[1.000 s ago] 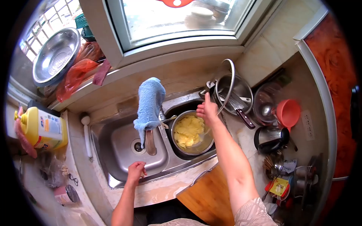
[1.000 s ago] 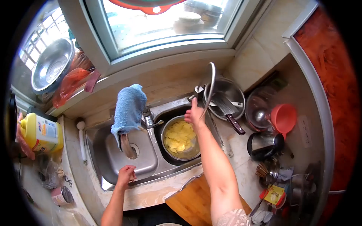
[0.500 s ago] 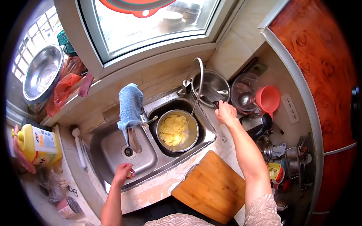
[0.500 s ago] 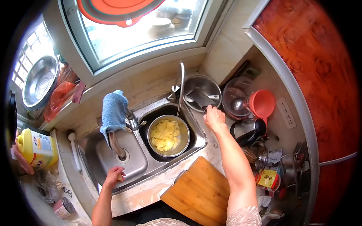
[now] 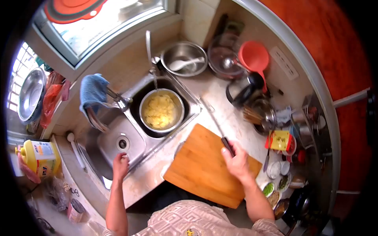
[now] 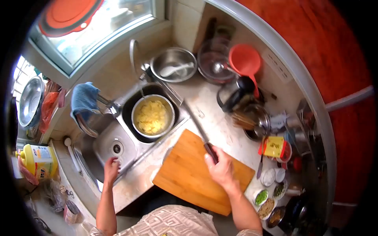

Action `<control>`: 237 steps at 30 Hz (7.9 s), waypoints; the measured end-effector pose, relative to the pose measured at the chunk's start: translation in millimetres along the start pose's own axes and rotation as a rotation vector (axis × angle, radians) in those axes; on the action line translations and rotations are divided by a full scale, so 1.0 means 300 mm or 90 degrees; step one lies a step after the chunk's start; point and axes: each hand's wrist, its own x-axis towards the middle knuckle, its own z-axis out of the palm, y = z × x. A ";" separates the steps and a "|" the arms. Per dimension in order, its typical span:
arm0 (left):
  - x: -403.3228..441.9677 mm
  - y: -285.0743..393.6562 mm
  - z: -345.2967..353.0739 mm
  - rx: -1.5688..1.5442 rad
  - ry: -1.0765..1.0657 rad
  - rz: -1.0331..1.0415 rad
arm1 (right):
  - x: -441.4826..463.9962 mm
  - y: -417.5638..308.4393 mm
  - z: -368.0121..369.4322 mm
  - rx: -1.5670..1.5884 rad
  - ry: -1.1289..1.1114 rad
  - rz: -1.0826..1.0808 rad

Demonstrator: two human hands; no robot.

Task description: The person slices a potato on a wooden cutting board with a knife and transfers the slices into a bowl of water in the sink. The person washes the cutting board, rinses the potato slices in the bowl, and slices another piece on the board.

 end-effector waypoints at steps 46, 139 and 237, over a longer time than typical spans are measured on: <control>-0.505 0.184 0.904 0.257 -0.218 0.947 | -0.532 0.377 0.027 -0.239 -0.163 0.116; -0.486 0.144 0.932 0.211 -0.157 0.909 | -0.542 0.388 0.013 -0.300 -0.310 0.089; -0.487 0.147 0.901 0.203 -0.159 0.896 | -0.534 0.347 -0.030 -0.252 -0.283 0.079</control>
